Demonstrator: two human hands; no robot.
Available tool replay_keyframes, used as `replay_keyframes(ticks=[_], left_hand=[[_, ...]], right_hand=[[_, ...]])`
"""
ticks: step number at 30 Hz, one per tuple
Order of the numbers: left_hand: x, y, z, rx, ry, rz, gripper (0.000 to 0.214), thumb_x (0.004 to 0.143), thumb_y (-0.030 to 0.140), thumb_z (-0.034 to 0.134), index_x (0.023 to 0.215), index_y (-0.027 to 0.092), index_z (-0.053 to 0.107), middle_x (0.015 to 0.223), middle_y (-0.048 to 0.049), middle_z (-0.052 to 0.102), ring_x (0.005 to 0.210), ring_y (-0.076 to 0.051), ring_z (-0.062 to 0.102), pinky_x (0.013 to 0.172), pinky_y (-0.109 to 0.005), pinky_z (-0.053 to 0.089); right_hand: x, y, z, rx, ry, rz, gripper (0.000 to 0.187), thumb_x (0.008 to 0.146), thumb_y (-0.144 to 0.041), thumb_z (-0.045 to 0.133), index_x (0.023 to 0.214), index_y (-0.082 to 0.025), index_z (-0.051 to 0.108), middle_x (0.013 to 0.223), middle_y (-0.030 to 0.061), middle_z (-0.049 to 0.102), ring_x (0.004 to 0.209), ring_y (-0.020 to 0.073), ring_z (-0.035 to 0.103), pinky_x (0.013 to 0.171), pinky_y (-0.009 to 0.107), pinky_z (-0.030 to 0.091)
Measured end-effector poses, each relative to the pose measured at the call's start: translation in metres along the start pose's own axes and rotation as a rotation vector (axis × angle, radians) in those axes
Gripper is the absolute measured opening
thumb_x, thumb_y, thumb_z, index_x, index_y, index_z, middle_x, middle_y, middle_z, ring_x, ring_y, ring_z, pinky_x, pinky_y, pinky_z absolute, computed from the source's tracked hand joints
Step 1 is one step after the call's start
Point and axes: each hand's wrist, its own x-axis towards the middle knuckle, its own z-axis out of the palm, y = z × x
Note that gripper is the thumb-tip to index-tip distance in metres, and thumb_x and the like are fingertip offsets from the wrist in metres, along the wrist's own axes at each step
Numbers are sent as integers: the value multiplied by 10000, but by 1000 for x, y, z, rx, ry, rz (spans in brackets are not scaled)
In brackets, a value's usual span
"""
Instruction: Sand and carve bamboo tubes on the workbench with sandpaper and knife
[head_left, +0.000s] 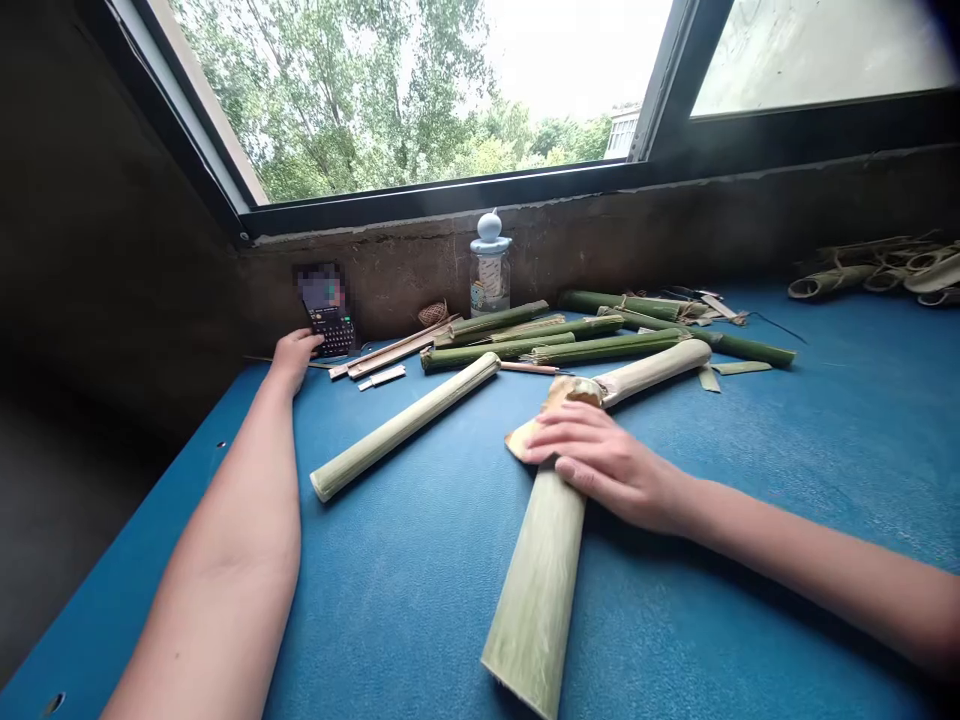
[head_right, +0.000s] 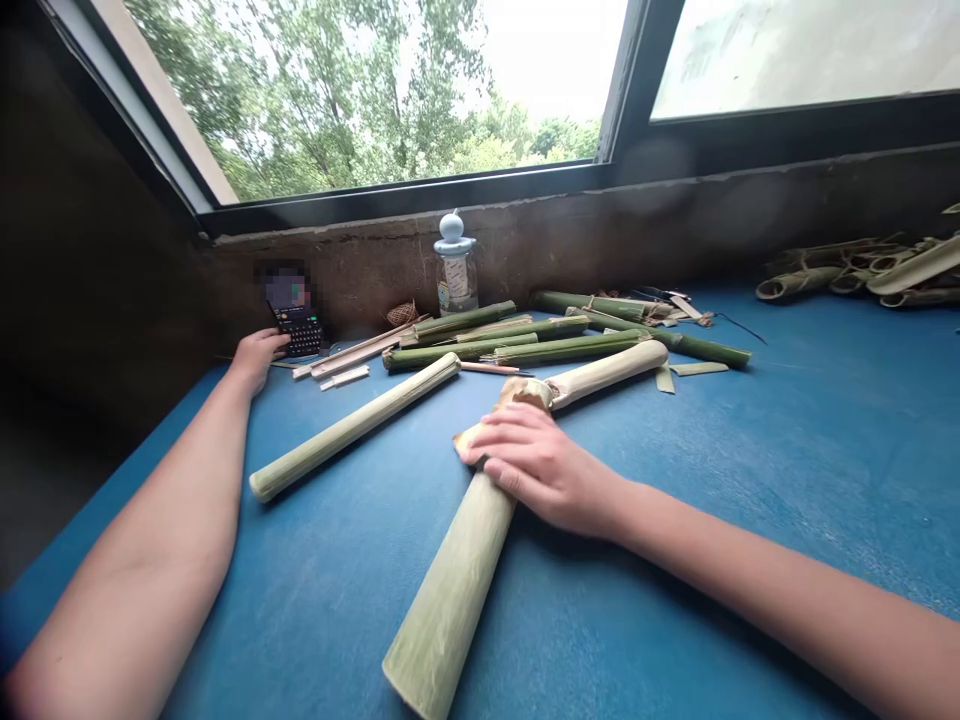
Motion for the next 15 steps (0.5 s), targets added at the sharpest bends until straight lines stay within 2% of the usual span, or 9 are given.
replay_keyframes(ticks=[4,7,12,15], left_hand=[[5,-6,1,-48,5,-7,277,945,325,626,1146,135,632,1164,-86,642,1033,-224,638,891,-433,547],[6,-8,2,-58,-1,-7,271,942,320,631,1140,135,634,1159,-85,643,1027,-221,638,889,-432,547],[3,-4,-1,-71,-23,-1,282,946,328,625,1153,137,629,1169,-89,641,1028,-219,639,890,-432,546],[1,-1,-1,-61,-54,6,265,940,317,635,1131,134,636,1147,-83,650,1021,-217,642,893,-431,545]], right_hand=[[-4,-25,10,84,-86,-114,345,1030,-297,422,1287,-215,637,1274,69,689,1288,218,519,1168,422,280],[-4,-33,13,101,-90,-136,343,1030,-285,429,1306,-212,619,1274,65,690,1293,204,517,1161,399,284],[-1,-15,5,80,-106,-165,336,1029,-285,439,1297,-208,626,1283,74,685,1281,208,526,1134,400,323],[1,-9,1,54,-75,-111,331,1032,-274,428,1281,-226,641,1265,68,693,1256,211,540,1118,414,341]])
